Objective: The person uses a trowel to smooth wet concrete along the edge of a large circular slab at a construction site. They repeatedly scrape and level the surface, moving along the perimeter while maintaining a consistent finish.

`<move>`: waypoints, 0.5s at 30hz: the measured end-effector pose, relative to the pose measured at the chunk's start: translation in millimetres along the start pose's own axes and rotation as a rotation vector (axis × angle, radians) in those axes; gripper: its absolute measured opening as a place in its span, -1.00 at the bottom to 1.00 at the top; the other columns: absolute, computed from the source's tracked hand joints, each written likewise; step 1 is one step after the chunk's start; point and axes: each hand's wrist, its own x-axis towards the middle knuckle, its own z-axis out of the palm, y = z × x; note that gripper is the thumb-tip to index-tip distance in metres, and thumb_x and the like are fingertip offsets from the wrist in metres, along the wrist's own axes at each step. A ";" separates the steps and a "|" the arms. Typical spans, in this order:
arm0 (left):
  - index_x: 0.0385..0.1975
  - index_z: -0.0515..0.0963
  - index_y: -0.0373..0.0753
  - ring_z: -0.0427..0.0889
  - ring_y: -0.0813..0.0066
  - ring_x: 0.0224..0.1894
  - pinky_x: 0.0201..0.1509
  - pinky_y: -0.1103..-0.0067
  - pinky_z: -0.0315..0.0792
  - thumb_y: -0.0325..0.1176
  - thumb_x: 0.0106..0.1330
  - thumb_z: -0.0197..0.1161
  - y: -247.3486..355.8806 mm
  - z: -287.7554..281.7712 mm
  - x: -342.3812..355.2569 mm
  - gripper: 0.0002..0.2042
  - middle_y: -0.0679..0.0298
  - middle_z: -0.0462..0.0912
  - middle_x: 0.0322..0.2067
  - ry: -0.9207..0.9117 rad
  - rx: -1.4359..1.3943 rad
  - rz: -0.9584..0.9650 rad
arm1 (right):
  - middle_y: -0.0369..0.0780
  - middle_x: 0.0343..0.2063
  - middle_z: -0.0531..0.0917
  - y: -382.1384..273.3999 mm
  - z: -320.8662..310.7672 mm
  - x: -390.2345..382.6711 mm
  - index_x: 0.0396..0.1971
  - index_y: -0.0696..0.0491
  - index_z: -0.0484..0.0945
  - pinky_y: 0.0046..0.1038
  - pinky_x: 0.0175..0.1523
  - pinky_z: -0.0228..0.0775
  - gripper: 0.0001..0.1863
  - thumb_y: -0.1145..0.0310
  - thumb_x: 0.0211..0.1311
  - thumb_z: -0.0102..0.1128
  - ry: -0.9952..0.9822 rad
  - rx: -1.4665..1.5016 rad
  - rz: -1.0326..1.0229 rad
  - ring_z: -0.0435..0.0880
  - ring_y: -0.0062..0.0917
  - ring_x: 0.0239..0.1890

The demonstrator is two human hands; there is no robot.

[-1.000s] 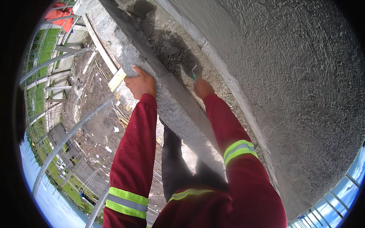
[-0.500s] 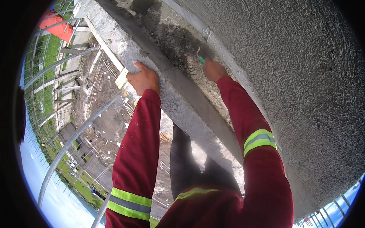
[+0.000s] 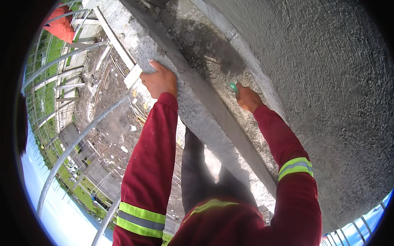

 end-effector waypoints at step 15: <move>0.16 0.38 -0.41 0.62 -0.16 0.15 0.18 0.02 0.49 0.24 0.51 -0.07 -3.7 6.9 3.3 -0.31 -0.13 0.53 0.16 0.018 0.012 -0.003 | 0.13 -0.24 0.74 -26.2 28.4 70.4 0.14 0.08 0.37 0.05 -0.09 0.53 -0.65 0.48 0.38 0.06 -0.027 -0.046 -0.123 0.77 0.06 -0.13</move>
